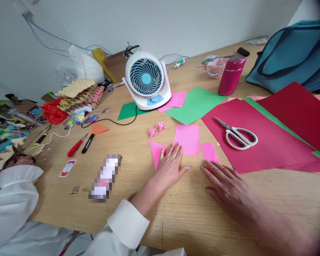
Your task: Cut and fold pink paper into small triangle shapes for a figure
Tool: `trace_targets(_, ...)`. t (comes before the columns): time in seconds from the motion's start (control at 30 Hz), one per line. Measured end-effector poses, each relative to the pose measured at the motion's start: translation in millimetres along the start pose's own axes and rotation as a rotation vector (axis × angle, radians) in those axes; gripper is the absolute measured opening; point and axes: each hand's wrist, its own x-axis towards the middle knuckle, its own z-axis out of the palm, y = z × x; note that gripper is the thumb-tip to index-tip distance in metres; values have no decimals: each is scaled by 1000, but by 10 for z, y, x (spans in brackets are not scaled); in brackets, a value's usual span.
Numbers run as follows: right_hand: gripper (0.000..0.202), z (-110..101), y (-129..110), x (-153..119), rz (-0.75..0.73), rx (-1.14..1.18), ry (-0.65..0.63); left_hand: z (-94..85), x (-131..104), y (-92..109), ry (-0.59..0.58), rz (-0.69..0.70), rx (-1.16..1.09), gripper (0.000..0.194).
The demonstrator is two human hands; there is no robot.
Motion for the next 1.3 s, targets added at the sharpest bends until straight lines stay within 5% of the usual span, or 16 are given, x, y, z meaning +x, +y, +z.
trace_targets(0.3,44,177,312,383,16,118,-19,147,-755,221,-4,57,33,79)
trace_targets(0.67,41,344,814,1492,-8,264,-130,193,-990,209,-1,94,-38,71)
trace_targets(0.77,42,227,746,1365,-25,289,-122,145,-1003,183,-18,102,-75,70)
trace_targets(1.03,62,-115,213,453,-168,303,-224,51,-893,60,51,101,-148,76)
trace_targets(1.3,57,-37,87,361,-220,202,-140,-15,-852,72,35,46,-190,84)
